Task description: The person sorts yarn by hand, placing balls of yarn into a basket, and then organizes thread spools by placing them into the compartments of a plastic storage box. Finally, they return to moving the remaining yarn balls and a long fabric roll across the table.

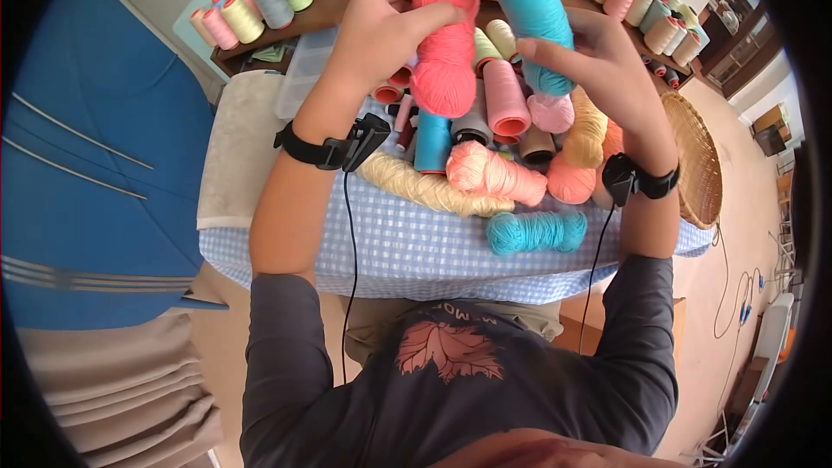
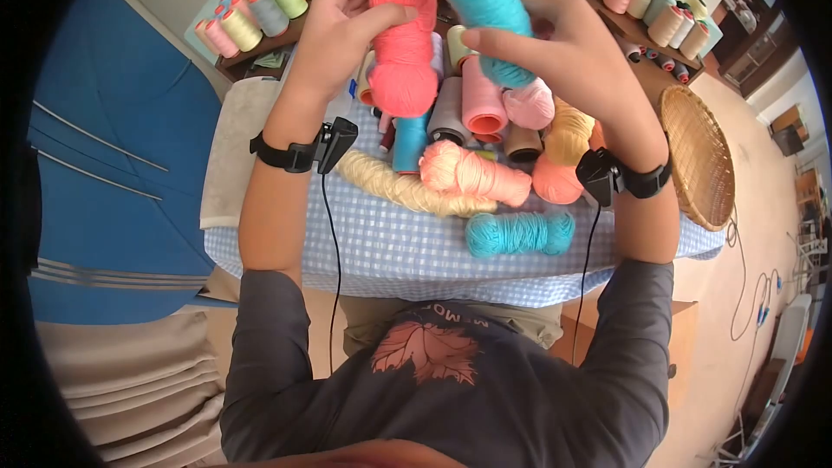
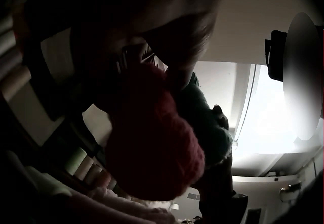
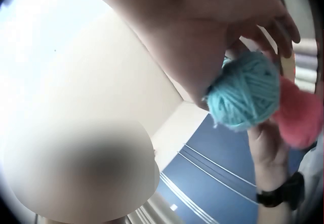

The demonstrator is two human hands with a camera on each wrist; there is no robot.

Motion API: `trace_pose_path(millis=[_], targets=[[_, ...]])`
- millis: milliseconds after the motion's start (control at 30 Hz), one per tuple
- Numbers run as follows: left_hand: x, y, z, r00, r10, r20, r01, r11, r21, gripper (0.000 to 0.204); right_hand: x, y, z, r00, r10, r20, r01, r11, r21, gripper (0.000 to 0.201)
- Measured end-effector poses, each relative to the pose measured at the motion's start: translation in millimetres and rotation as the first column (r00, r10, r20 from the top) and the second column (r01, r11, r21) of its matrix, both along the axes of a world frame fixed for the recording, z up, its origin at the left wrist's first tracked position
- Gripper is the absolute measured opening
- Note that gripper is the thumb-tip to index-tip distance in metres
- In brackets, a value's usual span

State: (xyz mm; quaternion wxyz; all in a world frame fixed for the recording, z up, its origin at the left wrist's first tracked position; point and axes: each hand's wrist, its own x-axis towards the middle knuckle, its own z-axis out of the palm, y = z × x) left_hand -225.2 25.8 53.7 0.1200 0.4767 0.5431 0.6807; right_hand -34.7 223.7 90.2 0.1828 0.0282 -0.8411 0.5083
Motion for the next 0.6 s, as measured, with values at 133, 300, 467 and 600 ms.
trace_pose_path(millis=[133,300,467,600], targets=[[-20.7,2.8,-15.4,0.972,0.208,-0.11,-0.225,0.96,-0.168,0.036,-0.2,18.6,-5.6,0.98,-0.171,-0.106,0.194,0.943,0.271,0.052],[-27.5,7.3,-25.7,0.938,0.293,-0.184,-0.337,0.895,-0.292,0.038,-0.1,39.9,-6.2,0.911,-0.399,-0.107,0.404,0.805,0.433,0.051],[-6.4,16.4,-22.1,0.937,0.34,-0.079,-0.321,0.75,-0.579,0.061,-2.5,42.1,-11.1,0.861,-0.487,-0.15,0.475,0.66,0.583,0.054],[-18.1,22.9,-51.2,0.978,0.171,-0.119,-0.208,0.776,-0.595,0.073,-4.7,47.6,-18.9,0.919,-0.389,-0.056,0.343,0.725,0.598,0.059]])
